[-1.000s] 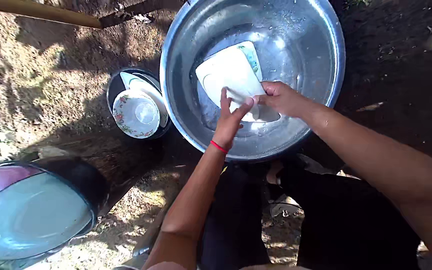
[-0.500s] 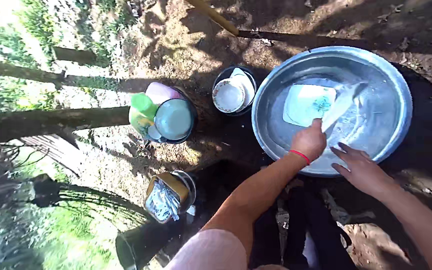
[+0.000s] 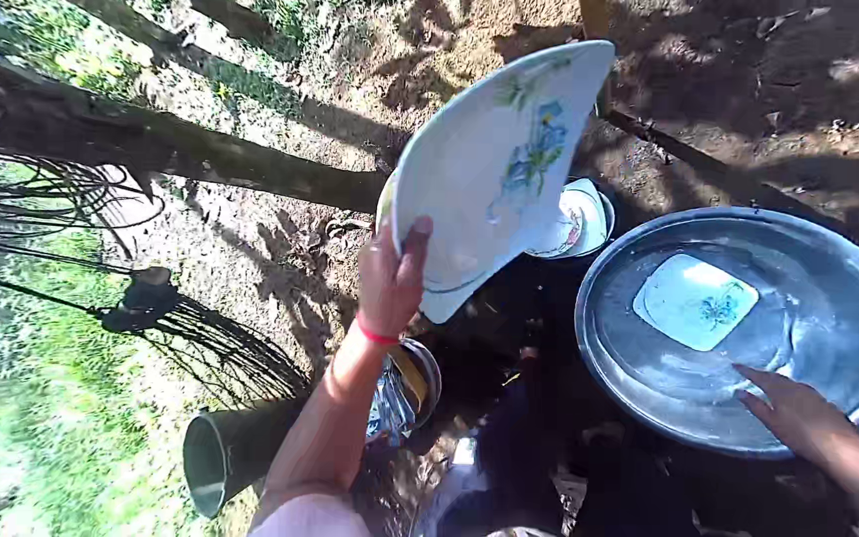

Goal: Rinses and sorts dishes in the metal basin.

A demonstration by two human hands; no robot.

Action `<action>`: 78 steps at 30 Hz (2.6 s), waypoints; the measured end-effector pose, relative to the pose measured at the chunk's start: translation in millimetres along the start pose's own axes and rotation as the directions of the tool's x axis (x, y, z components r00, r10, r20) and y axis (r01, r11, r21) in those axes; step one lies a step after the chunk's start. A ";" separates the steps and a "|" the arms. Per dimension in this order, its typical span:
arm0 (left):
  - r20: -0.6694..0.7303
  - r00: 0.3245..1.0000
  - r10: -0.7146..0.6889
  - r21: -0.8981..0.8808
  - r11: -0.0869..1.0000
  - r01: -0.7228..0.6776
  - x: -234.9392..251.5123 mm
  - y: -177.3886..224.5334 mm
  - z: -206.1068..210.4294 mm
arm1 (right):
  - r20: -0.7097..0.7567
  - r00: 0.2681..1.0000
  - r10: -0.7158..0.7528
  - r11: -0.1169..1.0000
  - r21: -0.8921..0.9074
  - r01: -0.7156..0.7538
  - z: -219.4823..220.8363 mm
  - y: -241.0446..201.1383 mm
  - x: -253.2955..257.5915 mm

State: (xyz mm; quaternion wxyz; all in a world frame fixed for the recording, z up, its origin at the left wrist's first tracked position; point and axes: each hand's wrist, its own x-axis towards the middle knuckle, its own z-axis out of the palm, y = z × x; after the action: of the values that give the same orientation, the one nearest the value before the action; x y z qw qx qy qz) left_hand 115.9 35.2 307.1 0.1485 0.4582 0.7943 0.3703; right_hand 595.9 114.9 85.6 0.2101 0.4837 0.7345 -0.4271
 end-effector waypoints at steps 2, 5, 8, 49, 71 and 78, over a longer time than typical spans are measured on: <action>-0.209 0.977 0.028 0.184 0.983 0.011 10.3 -23.6 -64.5 | 0.014 1.000 -0.011 1.000 -0.027 0.011 -12.4 -36.3 18.9; -0.356 0.934 0.012 0.388 0.911 0.137 22.1 -74.7 -117.4 | 0.031 0.998 -0.058 0.996 -0.067 0.060 -28.7 -88.5 42.9; -0.374 0.916 -0.147 0.333 0.900 0.281 30.5 -150.2 -116.2 | 0.069 0.996 -0.065 0.989 -0.125 0.073 -40.4 -131.6 60.8; 0.795 0.577 -0.187 0.110 0.980 0.166 -139.3 -135.4 471.0 | 0.127 0.922 0.366 0.825 0.413 -0.385 104.9 197.5 43.7; 0.920 0.315 0.233 0.024 0.770 -0.638 -266.0 -283.4 774.9 | -0.174 0.823 0.542 0.543 0.819 -0.185 249.1 394.1 310.2; 0.740 0.655 0.152 0.238 0.852 -0.467 -256.2 -275.2 801.2 | -0.093 0.879 0.468 0.509 0.841 -0.182 265.6 379.2 299.4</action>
State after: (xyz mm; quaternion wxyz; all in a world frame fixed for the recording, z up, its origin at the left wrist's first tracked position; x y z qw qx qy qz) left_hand 544.1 98.7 -464.9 0.2702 0.7150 0.6446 0.0154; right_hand 772.8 116.7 -436.7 -0.0751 0.7160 0.3730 -0.5853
